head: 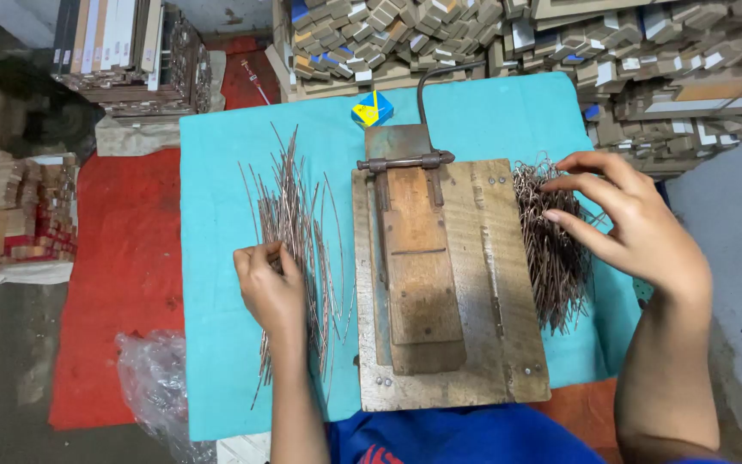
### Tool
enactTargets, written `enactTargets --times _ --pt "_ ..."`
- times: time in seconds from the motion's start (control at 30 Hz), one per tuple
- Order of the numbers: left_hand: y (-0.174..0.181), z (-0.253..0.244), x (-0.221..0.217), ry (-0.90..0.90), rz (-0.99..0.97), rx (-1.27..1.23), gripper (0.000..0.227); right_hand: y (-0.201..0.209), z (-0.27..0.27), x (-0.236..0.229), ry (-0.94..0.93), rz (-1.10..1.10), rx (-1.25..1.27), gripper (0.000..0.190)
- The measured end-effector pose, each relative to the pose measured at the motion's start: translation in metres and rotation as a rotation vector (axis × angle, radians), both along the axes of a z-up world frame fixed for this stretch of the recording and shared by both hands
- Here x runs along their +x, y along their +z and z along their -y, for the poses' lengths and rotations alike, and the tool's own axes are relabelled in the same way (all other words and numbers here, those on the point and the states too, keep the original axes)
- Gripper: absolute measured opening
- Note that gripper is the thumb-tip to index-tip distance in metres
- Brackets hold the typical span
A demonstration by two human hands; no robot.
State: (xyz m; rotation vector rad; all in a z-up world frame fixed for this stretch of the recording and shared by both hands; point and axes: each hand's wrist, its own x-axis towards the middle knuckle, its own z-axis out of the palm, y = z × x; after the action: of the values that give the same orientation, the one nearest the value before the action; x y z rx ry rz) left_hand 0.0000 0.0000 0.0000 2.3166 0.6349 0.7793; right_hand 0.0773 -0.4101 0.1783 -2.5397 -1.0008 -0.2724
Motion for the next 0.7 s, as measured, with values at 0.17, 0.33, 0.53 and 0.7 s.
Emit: enactTargets --times 0.17,0.33,0.53,0.7 --pt "0.063 0.011 -0.001 -0.135 0.256 -0.312 0.004 0.017 -0.011 -0.009 0.022 0.045 0.023 0.028" --pt "0.117 0.022 0.003 -0.201 0.387 -0.668 0.004 0.039 -0.032 -0.009 0.118 0.006 0.077 0.027" --pt "0.194 0.063 0.008 -0.424 0.595 -0.675 0.015 0.065 -0.066 0.002 0.371 -0.037 0.152 0.028" --pt "0.238 0.083 0.010 -0.677 0.713 -0.445 0.013 0.087 -0.105 0.002 0.468 -0.131 0.247 0.037"
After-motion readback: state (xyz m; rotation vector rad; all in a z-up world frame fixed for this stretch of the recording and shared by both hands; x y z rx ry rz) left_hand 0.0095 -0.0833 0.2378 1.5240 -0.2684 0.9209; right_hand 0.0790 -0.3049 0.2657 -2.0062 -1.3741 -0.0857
